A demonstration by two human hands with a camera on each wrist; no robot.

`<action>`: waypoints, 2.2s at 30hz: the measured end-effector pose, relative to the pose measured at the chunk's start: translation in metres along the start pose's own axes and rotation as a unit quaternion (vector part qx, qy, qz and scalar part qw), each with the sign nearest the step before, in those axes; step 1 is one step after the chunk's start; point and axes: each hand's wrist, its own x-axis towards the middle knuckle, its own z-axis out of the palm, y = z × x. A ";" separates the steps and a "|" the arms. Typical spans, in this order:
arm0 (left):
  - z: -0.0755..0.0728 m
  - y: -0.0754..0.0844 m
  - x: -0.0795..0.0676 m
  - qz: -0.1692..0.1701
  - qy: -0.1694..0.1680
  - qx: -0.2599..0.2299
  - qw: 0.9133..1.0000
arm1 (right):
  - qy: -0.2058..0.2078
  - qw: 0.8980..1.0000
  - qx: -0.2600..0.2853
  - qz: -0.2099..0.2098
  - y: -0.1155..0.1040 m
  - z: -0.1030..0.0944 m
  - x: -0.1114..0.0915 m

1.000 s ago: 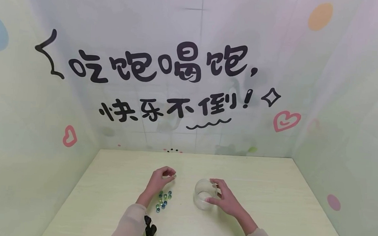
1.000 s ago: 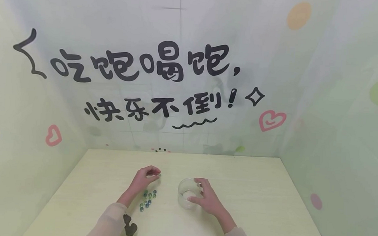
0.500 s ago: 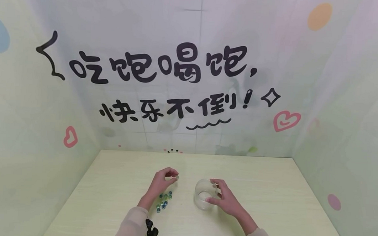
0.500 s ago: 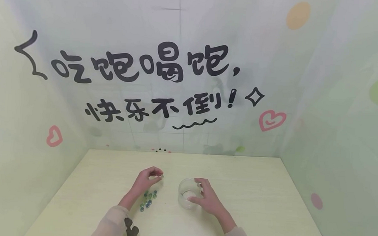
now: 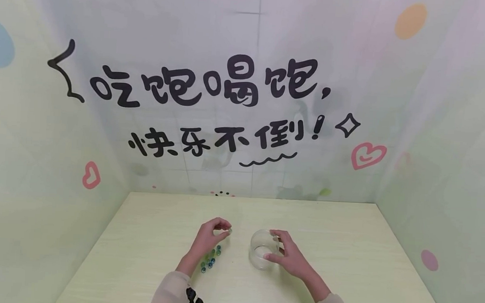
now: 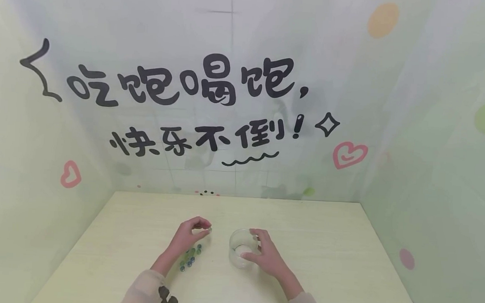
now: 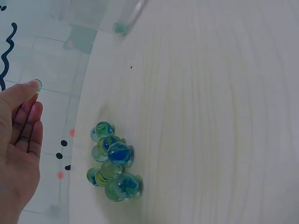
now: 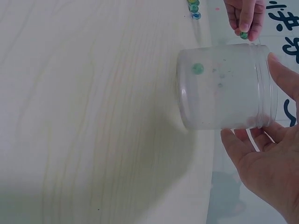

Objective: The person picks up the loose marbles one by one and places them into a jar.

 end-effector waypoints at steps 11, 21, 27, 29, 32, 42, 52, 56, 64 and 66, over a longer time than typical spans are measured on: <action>0.001 0.004 -0.008 0.030 0.002 -0.017 0.999 | -0.002 1.000 -0.009 0.009 -0.005 0.011 0.011; 0.000 0.014 -0.013 0.021 0.009 -0.033 0.999 | -0.001 1.000 0.002 0.009 -0.007 0.016 0.015; 0.002 0.025 -0.017 0.028 -0.001 -0.037 0.999 | 0.003 1.000 0.004 0.006 -0.007 0.017 0.014; 0.003 0.027 -0.018 0.032 -0.001 -0.039 0.999 | 0.004 1.000 0.004 0.007 -0.006 0.018 0.014; 0.006 0.031 -0.019 0.041 -0.001 -0.041 0.998 | 0.005 1.000 0.001 0.005 -0.005 0.019 0.014; 0.014 0.042 -0.021 0.050 -0.011 -0.052 0.997 | 0.009 1.000 -0.001 0.004 -0.002 0.021 0.014; 0.020 0.048 -0.023 0.058 -0.017 -0.074 0.995 | 0.009 1.000 -0.008 -0.001 -0.002 0.021 0.014; 0.021 0.049 -0.023 0.063 -0.020 -0.080 0.995 | 0.011 1.000 -0.011 -0.002 -0.003 0.022 0.014; 0.025 0.051 -0.023 0.071 -0.023 -0.070 0.995 | 0.008 1.000 -0.015 -0.001 -0.005 0.021 0.013; 0.026 0.051 -0.023 0.076 -0.023 -0.067 0.995 | 0.007 1.000 -0.012 -0.003 -0.005 0.020 0.012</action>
